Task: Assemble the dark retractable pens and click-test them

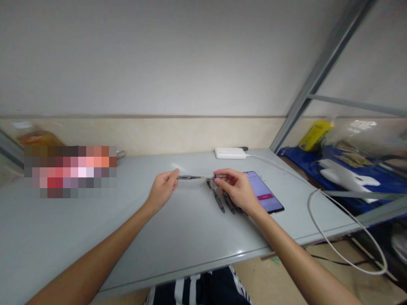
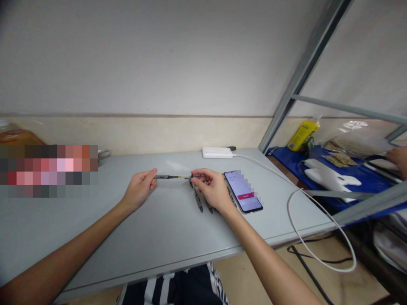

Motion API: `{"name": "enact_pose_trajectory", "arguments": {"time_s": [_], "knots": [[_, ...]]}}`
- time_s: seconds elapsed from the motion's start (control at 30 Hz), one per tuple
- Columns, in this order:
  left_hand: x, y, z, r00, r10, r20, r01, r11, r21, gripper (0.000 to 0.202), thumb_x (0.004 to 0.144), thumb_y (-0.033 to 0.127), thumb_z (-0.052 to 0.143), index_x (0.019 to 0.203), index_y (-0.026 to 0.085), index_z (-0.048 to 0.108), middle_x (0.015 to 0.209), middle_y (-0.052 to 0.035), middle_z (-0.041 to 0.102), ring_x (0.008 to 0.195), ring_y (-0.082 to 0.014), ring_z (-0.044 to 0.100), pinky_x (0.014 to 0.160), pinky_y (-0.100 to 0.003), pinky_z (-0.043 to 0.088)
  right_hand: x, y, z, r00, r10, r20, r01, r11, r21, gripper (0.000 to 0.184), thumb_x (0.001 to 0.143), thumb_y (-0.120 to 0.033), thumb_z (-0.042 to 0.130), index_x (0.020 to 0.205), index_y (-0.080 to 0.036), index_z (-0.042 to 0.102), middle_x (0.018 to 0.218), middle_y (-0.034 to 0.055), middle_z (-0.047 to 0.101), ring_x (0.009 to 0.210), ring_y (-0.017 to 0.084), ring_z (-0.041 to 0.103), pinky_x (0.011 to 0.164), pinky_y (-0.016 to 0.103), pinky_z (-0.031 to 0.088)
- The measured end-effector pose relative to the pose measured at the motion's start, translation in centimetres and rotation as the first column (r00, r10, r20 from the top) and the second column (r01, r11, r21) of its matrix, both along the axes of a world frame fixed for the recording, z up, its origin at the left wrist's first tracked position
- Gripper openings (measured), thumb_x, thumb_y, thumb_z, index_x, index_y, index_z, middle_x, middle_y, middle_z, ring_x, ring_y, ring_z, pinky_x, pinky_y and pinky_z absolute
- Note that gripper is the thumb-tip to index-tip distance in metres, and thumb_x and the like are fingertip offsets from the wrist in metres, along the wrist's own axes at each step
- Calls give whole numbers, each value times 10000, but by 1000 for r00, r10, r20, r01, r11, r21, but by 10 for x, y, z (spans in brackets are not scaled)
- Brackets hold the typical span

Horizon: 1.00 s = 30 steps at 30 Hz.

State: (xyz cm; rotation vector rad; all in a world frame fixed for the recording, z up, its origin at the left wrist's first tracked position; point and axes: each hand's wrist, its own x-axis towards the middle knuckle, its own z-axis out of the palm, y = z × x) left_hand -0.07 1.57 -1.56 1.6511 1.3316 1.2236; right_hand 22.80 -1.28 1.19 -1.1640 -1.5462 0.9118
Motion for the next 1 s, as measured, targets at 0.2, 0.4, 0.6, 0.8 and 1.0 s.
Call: {"name": "enact_pose_trajectory", "arguments": {"time_s": [0.2,0.4,0.6,0.8,1.0], "knots": [[-3,4,-4,997,-8,82,12,998,-58,515,871,496,376,444,209,354,412,46,327,397,-94,303,450,-258,268,2,3,-4,993,25,-114,-27,1000,-12,307,712,-328,675,974,-168,662,696,32,653,609,145,595,523,246,471],[-4,6,-6,990,5,138,4,998,-67,496,867,498,393,466,208,362,426,45,339,406,-94,309,448,-256,270,6,3,-6,956,39,-289,-70,993,-98,318,652,-315,739,918,-159,663,651,13,637,584,126,576,525,237,474],[-6,10,-10,987,31,156,-24,998,-50,485,866,492,393,472,211,355,427,44,339,407,-95,316,441,-253,275,16,5,-6,922,-34,-385,-30,987,-158,347,613,-341,770,888,-153,675,640,18,659,573,120,590,543,234,465],[-7,10,-10,987,32,160,-22,998,-61,494,873,475,394,465,200,361,426,43,338,415,-87,302,446,-246,265,22,7,-6,903,-59,-425,-15,986,-168,354,587,-349,792,858,-149,683,636,24,675,559,112,595,544,223,465],[-7,10,-11,984,20,179,-7,997,-72,496,874,473,404,466,195,364,429,45,340,426,-87,299,460,-248,254,20,8,-8,889,-35,-456,-45,985,-164,316,587,-332,803,828,-159,692,620,10,676,544,92,592,541,197,463]]}}
